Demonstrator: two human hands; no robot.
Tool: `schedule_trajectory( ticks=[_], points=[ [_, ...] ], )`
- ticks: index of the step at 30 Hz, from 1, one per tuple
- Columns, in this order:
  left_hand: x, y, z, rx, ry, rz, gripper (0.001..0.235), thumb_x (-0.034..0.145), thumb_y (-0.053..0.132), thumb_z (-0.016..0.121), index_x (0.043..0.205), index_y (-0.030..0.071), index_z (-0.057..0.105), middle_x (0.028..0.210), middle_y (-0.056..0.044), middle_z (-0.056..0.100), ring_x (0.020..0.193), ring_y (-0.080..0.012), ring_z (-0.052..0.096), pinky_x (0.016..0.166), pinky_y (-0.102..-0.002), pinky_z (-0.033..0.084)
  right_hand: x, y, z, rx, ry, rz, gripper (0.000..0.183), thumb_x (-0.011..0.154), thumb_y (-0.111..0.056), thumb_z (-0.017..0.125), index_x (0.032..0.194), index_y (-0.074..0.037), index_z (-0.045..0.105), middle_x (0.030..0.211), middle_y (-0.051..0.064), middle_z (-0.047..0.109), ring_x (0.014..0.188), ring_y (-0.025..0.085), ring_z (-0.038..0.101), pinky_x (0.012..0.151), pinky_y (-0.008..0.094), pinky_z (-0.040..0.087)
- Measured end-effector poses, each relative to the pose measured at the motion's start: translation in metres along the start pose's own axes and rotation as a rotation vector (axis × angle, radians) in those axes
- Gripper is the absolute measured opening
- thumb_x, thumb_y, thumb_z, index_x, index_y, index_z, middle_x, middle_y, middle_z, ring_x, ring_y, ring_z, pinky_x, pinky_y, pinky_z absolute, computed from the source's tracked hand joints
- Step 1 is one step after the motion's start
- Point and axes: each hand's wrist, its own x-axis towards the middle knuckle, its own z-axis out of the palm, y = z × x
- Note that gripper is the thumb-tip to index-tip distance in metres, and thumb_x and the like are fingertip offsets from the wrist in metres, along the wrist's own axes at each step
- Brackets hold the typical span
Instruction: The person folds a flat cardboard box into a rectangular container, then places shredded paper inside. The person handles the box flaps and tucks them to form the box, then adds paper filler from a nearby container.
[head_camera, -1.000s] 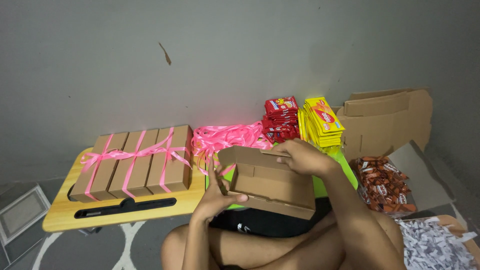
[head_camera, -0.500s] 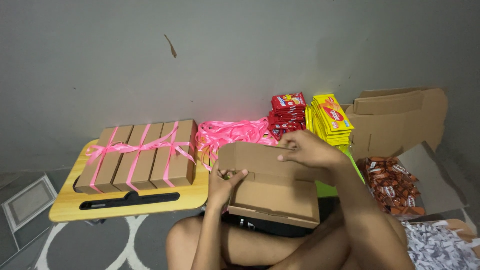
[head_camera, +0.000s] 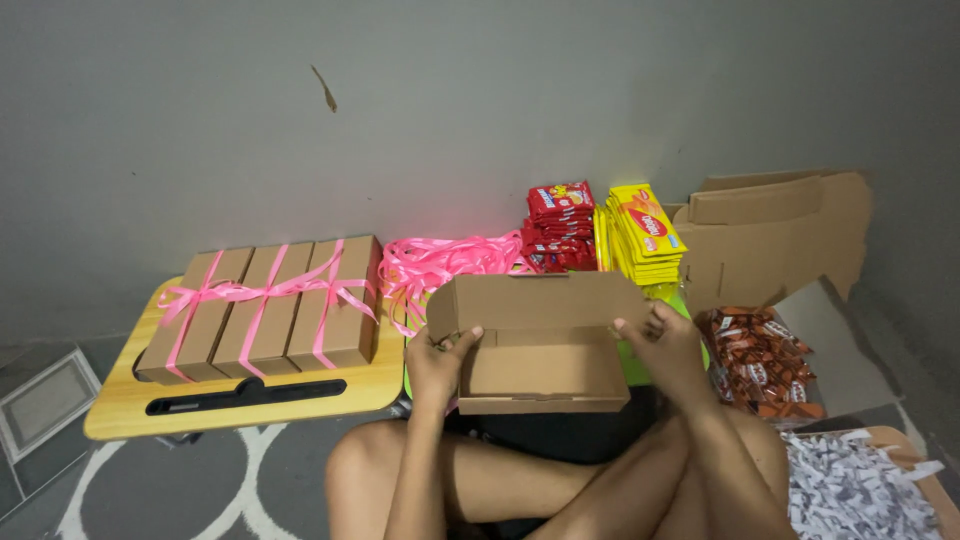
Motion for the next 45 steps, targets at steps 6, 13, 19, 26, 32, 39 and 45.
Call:
schedule_trajectory(
  ticks=[6,13,19,26,32,39,45],
  points=[
    [-0.055,0.110,-0.029,0.155,0.026,0.129,0.039,0.072,0.024,0.092,0.100,0.008,0.071,0.084,-0.019,0.076,0.086,-0.0399,0.073,0.074,-0.046,0.054,-0.003,-0.001,0.005,-0.087,-0.044,-0.066,0.028,0.081,-0.008,0.078,0.104,-0.004,0.061,0.068,0.007,0.059,0.070,0.020,0.061,0.071,0.034,0.053],
    [-0.036,0.064,-0.017,0.363,0.035,0.311,0.036,0.076,0.030,0.089,0.080,0.006,0.064,0.073,-0.023,0.067,0.080,-0.0465,0.069,0.071,-0.051,0.052,-0.015,-0.025,0.003,-0.136,-0.129,-0.082,0.032,0.077,-0.007,0.082,0.096,-0.006,0.056,0.076,0.013,0.068,0.078,0.026,0.069,0.076,0.039,0.055],
    [-0.041,0.065,-0.009,0.566,-0.024,0.334,0.046,0.091,0.034,0.075,0.126,0.014,0.055,0.091,-0.019,0.072,0.094,-0.0431,0.074,0.081,-0.056,0.058,-0.019,-0.027,0.004,-0.292,-0.116,-0.151,0.043,0.076,-0.027,0.089,0.100,-0.011,0.057,0.084,0.018,0.074,0.078,0.036,0.074,0.074,0.045,0.055],
    [-0.066,0.081,-0.009,0.609,-0.082,0.284,0.050,0.094,0.015,0.063,0.140,0.010,0.042,0.103,-0.021,0.064,0.101,-0.0480,0.069,0.085,-0.056,0.057,-0.036,-0.084,-0.007,-0.250,-0.215,-0.022,0.083,0.086,-0.025,0.079,0.153,-0.011,0.032,0.124,0.038,0.065,0.102,0.050,0.070,0.089,0.057,0.057],
    [-0.073,0.070,-0.010,0.451,-0.158,0.292,0.061,0.089,0.012,0.063,0.146,0.010,0.039,0.110,-0.022,0.057,0.108,-0.0533,0.063,0.092,-0.057,0.054,-0.035,-0.068,-0.004,-0.314,-0.229,-0.063,0.064,0.086,-0.010,0.076,0.142,-0.016,0.045,0.123,0.032,0.066,0.112,0.051,0.067,0.097,0.056,0.056],
    [-0.058,0.038,-0.004,0.260,0.055,0.301,0.049,0.074,0.018,0.078,0.122,0.022,0.069,0.091,-0.013,0.062,0.095,-0.0383,0.068,0.089,-0.046,0.053,-0.023,-0.038,0.004,-0.241,-0.166,-0.130,0.047,0.077,-0.002,0.073,0.118,-0.021,0.058,0.111,0.016,0.073,0.114,0.044,0.067,0.100,0.057,0.051],
    [-0.055,0.036,-0.002,0.217,0.121,0.420,0.041,0.073,0.009,0.079,0.113,0.019,0.079,0.101,-0.007,0.073,0.092,-0.0280,0.071,0.086,-0.040,0.056,-0.027,-0.040,0.008,-0.188,-0.195,-0.092,0.042,0.076,0.001,0.064,0.113,-0.019,0.063,0.113,0.014,0.074,0.120,0.040,0.065,0.106,0.055,0.046]
  ],
)
